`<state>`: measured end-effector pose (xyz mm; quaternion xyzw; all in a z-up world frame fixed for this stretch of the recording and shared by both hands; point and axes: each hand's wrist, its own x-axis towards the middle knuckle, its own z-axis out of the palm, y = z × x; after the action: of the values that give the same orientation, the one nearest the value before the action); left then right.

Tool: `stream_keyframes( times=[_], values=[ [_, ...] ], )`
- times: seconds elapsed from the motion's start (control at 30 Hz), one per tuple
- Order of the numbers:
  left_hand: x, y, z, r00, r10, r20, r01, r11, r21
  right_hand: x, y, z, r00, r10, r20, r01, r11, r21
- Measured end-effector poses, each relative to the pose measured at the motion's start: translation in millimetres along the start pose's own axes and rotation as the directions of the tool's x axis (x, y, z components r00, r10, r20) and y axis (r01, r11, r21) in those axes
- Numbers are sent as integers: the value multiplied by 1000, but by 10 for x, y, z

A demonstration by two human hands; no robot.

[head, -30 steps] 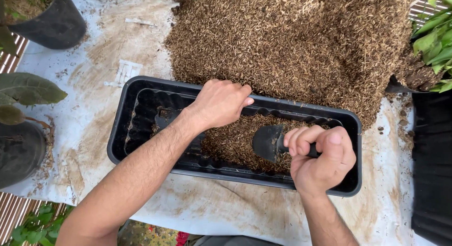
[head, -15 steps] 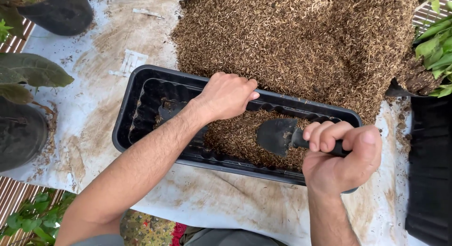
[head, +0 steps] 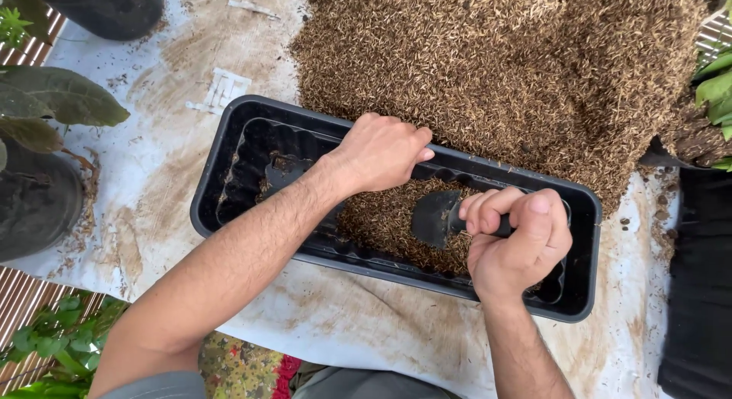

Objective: Filling a plastic seedling tray with soil using a hand trowel from a large pile.

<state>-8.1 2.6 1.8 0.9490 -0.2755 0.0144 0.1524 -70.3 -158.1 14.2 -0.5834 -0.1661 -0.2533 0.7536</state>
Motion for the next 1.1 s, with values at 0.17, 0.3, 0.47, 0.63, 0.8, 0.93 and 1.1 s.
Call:
stream_keyframes(
  times=[0.17, 0.3, 0.47, 0.63, 0.8, 0.93, 1.1],
  values=[
    [2, -12, 50, 1000, -8, -10, 8, 1000, -4, 75, -136, -129, 996, 4, -91, -1, 1000, 31],
    [0, -1, 25, 1000, -4, -4, 4, 1000, -8, 68, -258, 49, 998, -17, -59, 20, 998, 54],
    [13, -19, 30, 1000, 1, -11, -1, 1000, 3, -47, 12, 182, 999, -18, 36, 17, 999, 42],
    [31, -31, 32, 999, 24, -24, -23, 1000, 10, -114, 20, 253, 993, -55, 109, 60, 997, -43],
    [10, -12, 10, 1000, 13, -16, -13, 1000, -12, -88, 23, 201, 996, -29, 83, 28, 1000, 6],
    [-2, -9, 24, 1000, 5, -20, -5, 1000, -3, -44, -114, 167, 999, -25, 21, 23, 995, 95],
    [10, -8, 10, 1000, 7, -16, -7, 1000, 7, -91, -79, 310, 996, -35, 82, 25, 993, 111]
  ],
)
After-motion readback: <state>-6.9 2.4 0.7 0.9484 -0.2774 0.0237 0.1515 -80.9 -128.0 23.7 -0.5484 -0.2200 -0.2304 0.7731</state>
